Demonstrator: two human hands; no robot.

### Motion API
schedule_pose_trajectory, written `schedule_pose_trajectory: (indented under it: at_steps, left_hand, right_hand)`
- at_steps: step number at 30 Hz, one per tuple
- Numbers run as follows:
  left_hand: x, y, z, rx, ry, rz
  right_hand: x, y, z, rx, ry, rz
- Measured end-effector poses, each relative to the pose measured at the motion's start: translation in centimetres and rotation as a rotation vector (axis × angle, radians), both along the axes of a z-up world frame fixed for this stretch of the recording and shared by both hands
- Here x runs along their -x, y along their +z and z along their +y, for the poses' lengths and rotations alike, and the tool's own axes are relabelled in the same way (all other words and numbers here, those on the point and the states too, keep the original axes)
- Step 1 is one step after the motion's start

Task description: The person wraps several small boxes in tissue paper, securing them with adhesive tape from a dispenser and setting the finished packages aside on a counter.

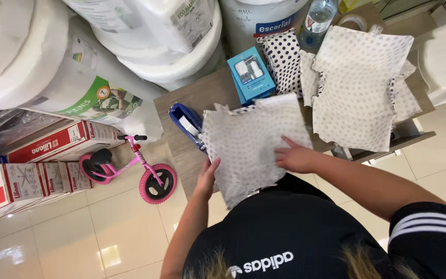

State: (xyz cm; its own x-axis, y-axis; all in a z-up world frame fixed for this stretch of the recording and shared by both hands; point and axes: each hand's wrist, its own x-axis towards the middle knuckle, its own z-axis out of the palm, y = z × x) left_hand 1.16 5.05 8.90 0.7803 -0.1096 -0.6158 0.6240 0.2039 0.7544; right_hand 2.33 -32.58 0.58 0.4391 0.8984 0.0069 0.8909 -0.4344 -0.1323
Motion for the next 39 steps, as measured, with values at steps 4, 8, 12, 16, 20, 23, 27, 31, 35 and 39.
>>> schedule_pose_trajectory:
  at_steps: [4, 8, 12, 16, 20, 23, 27, 31, 35, 39]
  left_hand:
    - [0.0, -10.2, 1.9, -0.423, -0.103, 0.039]
    - [1.4, -14.0, 3.2, -0.553, -0.194, 0.020]
    - [2.2, -8.5, 0.3, -0.436, -0.091, 0.154]
    - [2.5, -2.1, -1.6, -0.433, -0.108, 0.355]
    - [3.3, -0.1, -1.9, -0.274, -0.143, 0.434]
    - [6.0, -6.5, -0.9, -0.053, -0.049, 0.453]
    - [7.1, -6.3, -1.6, 0.024, 0.008, 0.478]
    - [7.4, -6.8, -3.0, 0.067, -0.117, 0.484]
    - [8.7, -11.6, -5.0, 0.108, -0.292, 0.455]
    - [6.6, -7.7, -8.4, 0.084, -0.405, 0.394]
  right_hand:
    - [-3.1, 3.4, -0.1, 0.233, -0.216, 0.373]
    - [-10.8, 10.3, 4.0, -0.265, -0.673, 0.425]
    - [-19.7, 10.8, 7.4, -0.312, -0.961, 0.004]
    - [-22.9, 10.5, 10.0, -0.152, -1.396, 0.564]
    - [-21.9, 9.4, 8.6, -0.421, -1.356, 0.300]
    - [-13.9, 15.3, 7.9, -0.789, -1.181, 0.400]
    - [-1.1, 8.9, 6.9, -0.921, -0.830, 0.184]
    - [5.2, 4.3, 8.1, -0.487, -1.267, 0.317]
    - [3.6, 1.5, 7.5, -0.316, -1.165, 0.280]
    - [1.0, 1.5, 5.9, -0.261, -1.062, 0.374]
